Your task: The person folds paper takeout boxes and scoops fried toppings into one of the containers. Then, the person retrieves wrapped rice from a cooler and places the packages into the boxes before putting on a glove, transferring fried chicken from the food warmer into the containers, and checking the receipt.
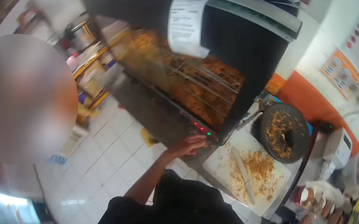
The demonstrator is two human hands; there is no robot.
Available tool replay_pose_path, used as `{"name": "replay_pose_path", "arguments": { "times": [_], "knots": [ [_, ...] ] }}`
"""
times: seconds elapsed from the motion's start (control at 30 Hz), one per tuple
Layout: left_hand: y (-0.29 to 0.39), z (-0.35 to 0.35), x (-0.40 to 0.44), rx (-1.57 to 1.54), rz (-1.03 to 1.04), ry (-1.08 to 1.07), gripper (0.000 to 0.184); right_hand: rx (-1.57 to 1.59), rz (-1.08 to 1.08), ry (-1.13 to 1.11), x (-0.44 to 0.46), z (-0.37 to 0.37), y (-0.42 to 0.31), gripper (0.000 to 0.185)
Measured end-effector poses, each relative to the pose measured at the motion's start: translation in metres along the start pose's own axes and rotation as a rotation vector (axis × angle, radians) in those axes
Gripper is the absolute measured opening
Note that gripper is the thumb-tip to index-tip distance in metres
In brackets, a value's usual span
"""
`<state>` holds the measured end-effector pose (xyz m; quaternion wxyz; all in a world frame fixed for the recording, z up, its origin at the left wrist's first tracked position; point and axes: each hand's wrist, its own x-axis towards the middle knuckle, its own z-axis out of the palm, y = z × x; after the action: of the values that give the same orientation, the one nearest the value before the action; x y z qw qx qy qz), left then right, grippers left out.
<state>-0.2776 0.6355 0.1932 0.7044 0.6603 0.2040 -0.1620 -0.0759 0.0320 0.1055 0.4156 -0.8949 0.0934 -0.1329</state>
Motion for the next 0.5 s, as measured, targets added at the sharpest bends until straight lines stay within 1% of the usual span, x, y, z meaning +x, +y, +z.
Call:
{"name": "replay_pose_path", "arguments": {
  "times": [0.03, 0.07, 0.1, 0.13, 0.17, 0.23, 0.27, 0.3, 0.33, 0.37, 0.4, 0.43, 0.47, 0.5],
  "knots": [
    [0.000, -0.011, 0.005, 0.025, 0.009, -0.055, 0.042, 0.110, 0.073, -0.044, -0.031, 0.003, -0.019, 0.043],
    [-0.005, -0.020, 0.007, 0.026, 0.090, -0.121, 0.045, 0.254, 0.167, -0.156, -0.064, 0.012, -0.043, 0.044],
    [-0.008, -0.029, 0.009, 0.028, 0.165, -0.187, 0.048, 0.424, 0.259, -0.332, -0.099, 0.028, -0.073, 0.045],
    [0.007, -0.025, 0.003, 0.061, 0.072, -0.206, 0.045, 0.543, 0.341, -0.505, -0.136, 0.045, -0.105, 0.046],
    [0.011, -0.032, -0.001, 0.105, 0.063, -0.259, 0.045, 0.721, 0.230, -0.699, -0.174, 0.071, -0.147, 0.045],
    [0.006, -0.054, -0.009, 0.215, 0.216, -0.339, 0.041, 0.101, -0.197, -0.793, -0.221, 0.125, -0.222, 0.047],
    [-0.002, -0.069, -0.008, 0.317, 0.546, -0.208, 0.032, 0.125, -0.158, -0.773, -0.242, 0.149, -0.256, 0.047],
    [-0.006, -0.089, -0.008, 0.263, 0.586, -0.131, 0.027, 0.144, -0.122, -0.752, -0.263, 0.167, -0.285, 0.046],
    [0.020, -0.101, -0.017, 0.196, 0.632, -0.047, 0.022, 0.181, -0.116, -0.753, -0.281, 0.190, -0.299, 0.046],
    [0.054, -0.107, -0.033, 0.288, 0.802, 0.076, 0.019, 0.208, -0.111, -0.760, -0.301, 0.206, -0.310, 0.047],
    [0.093, -0.114, -0.041, 0.364, 0.975, 0.215, 0.018, 0.099, -0.034, -0.802, -0.316, 0.209, -0.346, 0.048],
    [0.126, -0.122, -0.035, 0.388, 1.332, 0.313, 0.028, -0.002, 0.042, -0.849, -0.329, 0.209, -0.379, 0.049],
    [0.161, -0.123, -0.037, 0.358, 1.522, 0.351, 0.033, 0.003, 0.066, -0.818, -0.347, 0.220, -0.378, 0.049],
    [0.195, -0.122, -0.042, 0.321, 1.719, 0.391, 0.039, 0.211, 0.072, -0.792, -0.365, 0.239, -0.369, 0.049]
  ]
}}
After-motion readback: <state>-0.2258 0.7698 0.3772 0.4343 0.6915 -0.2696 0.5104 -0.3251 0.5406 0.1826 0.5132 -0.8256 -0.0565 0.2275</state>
